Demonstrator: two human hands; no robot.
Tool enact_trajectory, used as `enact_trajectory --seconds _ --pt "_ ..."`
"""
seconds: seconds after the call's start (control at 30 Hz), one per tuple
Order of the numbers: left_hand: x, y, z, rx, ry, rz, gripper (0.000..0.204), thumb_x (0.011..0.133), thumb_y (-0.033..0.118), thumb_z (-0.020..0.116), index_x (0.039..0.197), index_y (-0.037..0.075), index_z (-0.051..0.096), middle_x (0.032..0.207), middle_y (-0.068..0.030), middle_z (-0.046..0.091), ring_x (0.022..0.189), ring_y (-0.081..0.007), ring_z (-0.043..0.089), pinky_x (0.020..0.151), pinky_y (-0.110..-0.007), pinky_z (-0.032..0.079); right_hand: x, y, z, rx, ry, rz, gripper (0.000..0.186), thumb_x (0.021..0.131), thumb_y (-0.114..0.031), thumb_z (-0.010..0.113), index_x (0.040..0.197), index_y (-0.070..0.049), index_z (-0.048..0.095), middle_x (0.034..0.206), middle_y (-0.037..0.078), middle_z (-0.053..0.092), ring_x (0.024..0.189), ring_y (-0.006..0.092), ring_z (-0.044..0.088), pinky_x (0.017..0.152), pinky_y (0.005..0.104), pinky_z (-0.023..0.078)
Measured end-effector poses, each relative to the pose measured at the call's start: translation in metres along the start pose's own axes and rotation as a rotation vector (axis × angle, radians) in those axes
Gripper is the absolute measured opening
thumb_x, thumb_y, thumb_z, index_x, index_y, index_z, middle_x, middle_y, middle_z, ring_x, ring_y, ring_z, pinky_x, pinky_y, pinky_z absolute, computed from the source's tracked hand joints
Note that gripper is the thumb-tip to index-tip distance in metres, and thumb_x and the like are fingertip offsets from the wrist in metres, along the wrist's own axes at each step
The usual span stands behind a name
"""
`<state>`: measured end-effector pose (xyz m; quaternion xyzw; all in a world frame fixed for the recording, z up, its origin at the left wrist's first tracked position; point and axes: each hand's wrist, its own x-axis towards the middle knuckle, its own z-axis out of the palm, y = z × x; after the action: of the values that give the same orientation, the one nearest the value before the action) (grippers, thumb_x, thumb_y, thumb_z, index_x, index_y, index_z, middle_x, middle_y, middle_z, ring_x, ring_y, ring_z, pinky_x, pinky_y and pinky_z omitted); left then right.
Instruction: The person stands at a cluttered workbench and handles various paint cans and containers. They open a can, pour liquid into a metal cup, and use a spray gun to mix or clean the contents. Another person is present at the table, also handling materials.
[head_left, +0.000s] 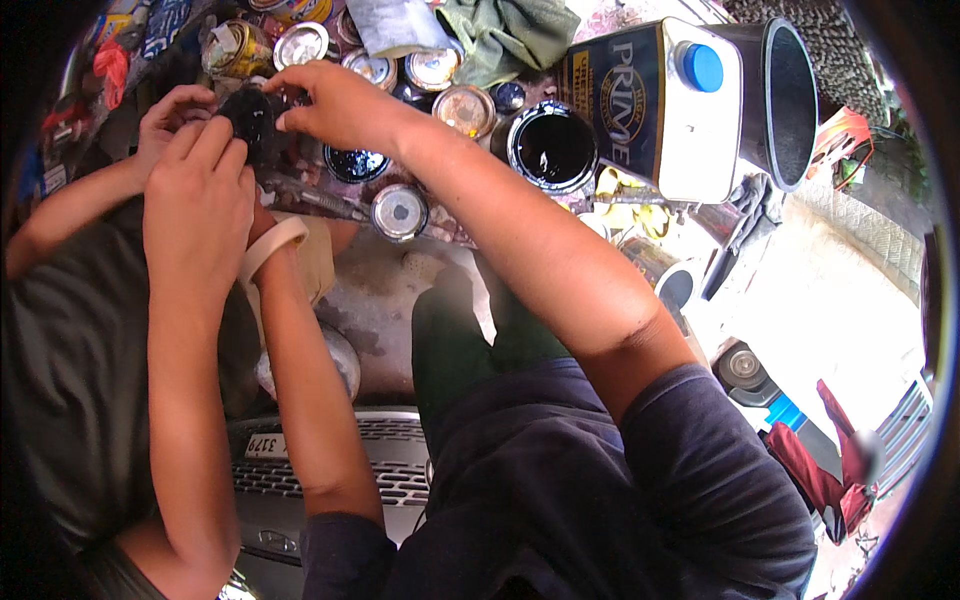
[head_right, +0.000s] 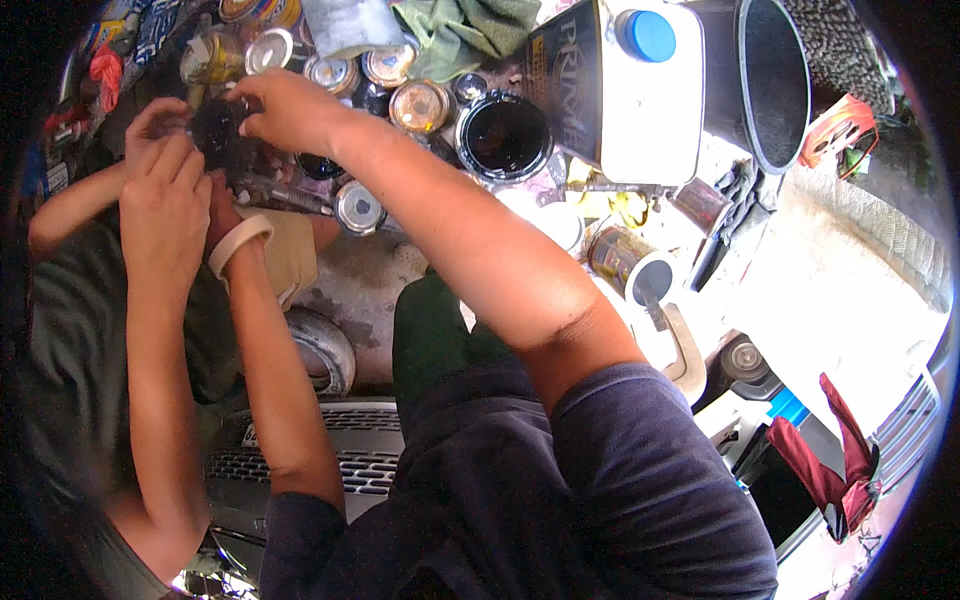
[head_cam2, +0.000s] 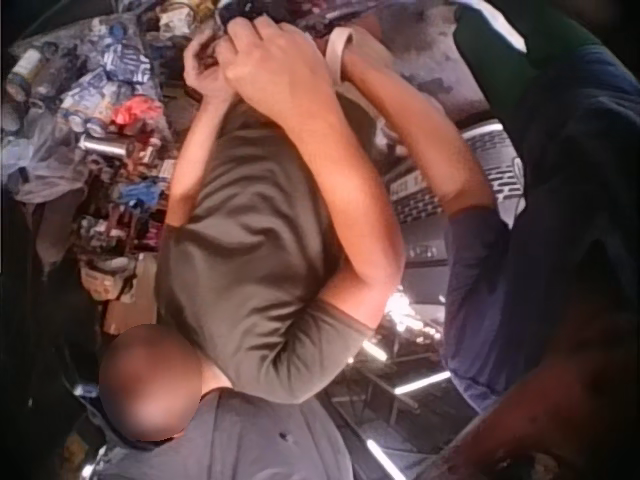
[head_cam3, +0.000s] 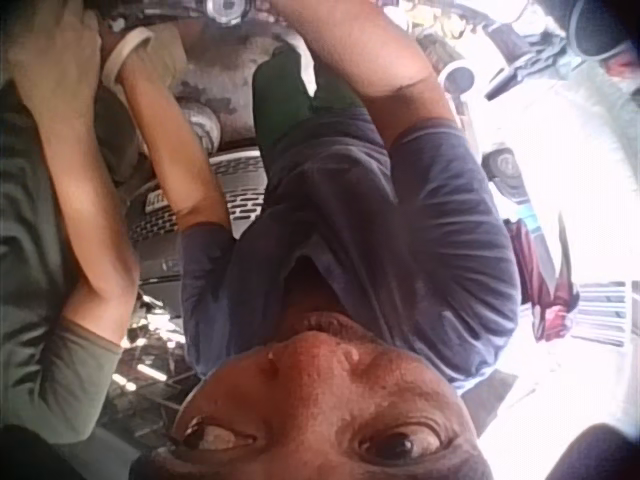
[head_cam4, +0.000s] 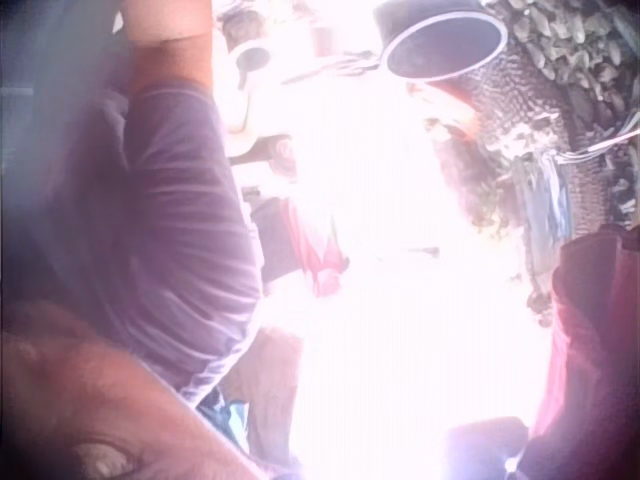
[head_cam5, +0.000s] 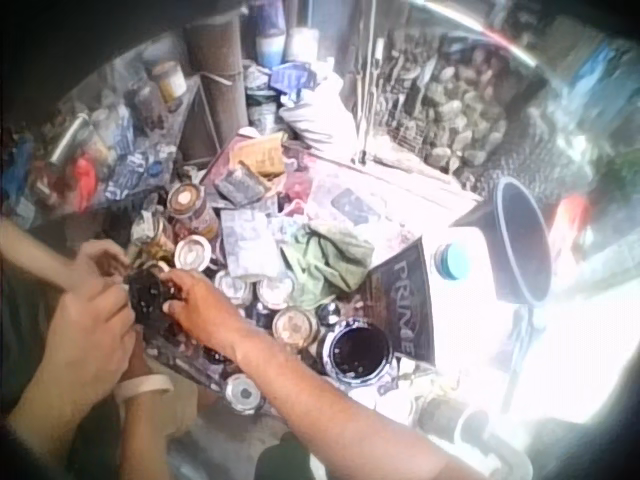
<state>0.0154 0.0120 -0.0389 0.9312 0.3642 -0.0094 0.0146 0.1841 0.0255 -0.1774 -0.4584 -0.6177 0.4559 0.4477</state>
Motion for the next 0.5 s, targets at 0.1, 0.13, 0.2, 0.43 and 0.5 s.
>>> enact_trajectory --seconds 0.1,0.13,0.2,0.43,0.5 --pt "-0.008 -0.002 0.004 -0.133 0.033 -0.082 0.008 0.083 0.001 0.057 0.091 0.000 0.060 0.097 -0.0093 0.058 0.100 -0.0218 0.059 0.087 -0.030 0.049 -0.002 -0.001 0.004 0.047 0.000 0.005 0.041 0.082 -0.013 0.076 0.122 -0.007 0.066 0.105 0.017 0.068 0.103 0.0295 0.065 0.093 0.0362 0.051" --pt "-0.007 -0.004 0.007 -0.159 0.043 -0.096 0.009 0.083 0.001 0.058 0.092 0.000 0.059 0.098 -0.0096 0.058 0.100 -0.0217 0.059 0.087 -0.030 0.049 -0.003 -0.002 0.002 0.032 0.005 0.018 0.042 0.083 -0.013 0.076 0.123 -0.007 0.066 0.107 0.018 0.067 0.105 0.0301 0.065 0.093 0.0365 0.051" --pt "-0.008 -0.005 0.013 -0.214 0.068 -0.129 0.012 0.083 0.002 0.060 0.095 -0.001 0.058 0.099 -0.0100 0.058 0.100 -0.0217 0.059 0.087 -0.030 0.050 -0.007 -0.005 0.000 0.005 0.009 0.047 0.043 0.083 -0.014 0.076 0.124 -0.008 0.066 0.111 0.018 0.065 0.108 0.0314 0.063 0.095 0.0371 0.050" --pt "-0.017 -0.008 0.030 -0.354 0.200 -0.285 0.023 0.083 0.004 0.065 0.103 -0.002 0.056 0.104 -0.0117 0.059 0.100 -0.0215 0.060 0.087 -0.031 0.051 -0.006 -0.009 -0.003 0.020 -0.014 0.045 0.045 0.084 -0.014 0.075 0.128 -0.010 0.065 0.116 0.018 0.062 0.112 0.0340 0.061 0.098 0.0374 0.048" --pt "-0.020 -0.005 0.039 -0.403 0.282 -0.376 0.026 0.083 0.004 0.067 0.105 -0.003 0.055 0.106 -0.0122 0.060 0.100 -0.0214 0.060 0.087 -0.032 0.051 -0.007 -0.009 -0.001 0.015 -0.012 0.042 0.044 0.084 -0.014 0.074 0.127 -0.010 0.065 0.116 0.018 0.062 0.112 0.0341 0.061 0.098 0.0376 0.048"
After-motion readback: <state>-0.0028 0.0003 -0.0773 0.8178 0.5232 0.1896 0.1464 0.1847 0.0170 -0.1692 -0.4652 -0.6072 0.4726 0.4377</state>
